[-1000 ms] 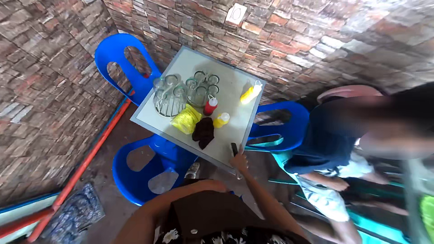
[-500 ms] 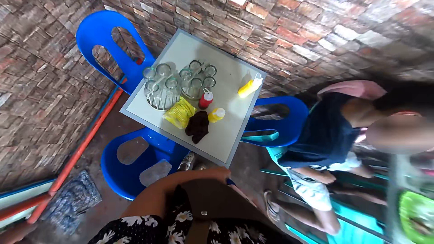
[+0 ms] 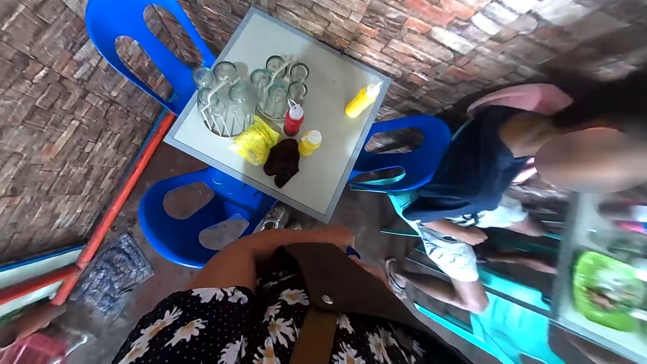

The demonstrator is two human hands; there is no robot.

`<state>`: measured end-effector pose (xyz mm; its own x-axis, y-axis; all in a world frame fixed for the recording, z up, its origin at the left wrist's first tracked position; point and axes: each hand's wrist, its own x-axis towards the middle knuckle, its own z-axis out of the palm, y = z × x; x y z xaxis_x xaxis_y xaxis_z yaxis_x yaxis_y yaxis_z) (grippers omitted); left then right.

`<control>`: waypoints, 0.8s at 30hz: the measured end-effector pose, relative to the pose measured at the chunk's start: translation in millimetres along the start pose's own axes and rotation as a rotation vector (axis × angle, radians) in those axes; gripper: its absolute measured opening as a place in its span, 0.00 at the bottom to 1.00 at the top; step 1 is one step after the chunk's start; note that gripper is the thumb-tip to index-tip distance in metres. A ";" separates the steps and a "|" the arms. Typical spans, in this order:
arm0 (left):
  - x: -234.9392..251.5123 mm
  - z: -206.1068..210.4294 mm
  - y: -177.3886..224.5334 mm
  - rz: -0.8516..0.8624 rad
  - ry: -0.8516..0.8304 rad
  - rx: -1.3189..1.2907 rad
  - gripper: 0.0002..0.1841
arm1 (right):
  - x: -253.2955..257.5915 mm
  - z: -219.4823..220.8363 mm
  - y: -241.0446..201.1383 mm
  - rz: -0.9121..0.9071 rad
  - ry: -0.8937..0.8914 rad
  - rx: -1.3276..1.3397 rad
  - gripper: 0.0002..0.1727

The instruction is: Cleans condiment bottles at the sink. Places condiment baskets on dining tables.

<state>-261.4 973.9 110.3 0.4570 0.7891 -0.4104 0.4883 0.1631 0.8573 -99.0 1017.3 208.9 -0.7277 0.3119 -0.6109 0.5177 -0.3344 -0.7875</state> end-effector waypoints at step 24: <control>-67.0 -120.3 -128.3 -0.332 1.414 -0.503 0.56 | 324.7 -97.2 -144.2 -0.170 0.408 -0.480 0.54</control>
<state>-444.1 971.4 65.1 -0.8177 0.5295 -0.2260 -0.0046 0.3865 0.9223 -366.2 1253.2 116.2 -0.6370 0.6697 -0.3817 0.6224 0.1548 -0.7672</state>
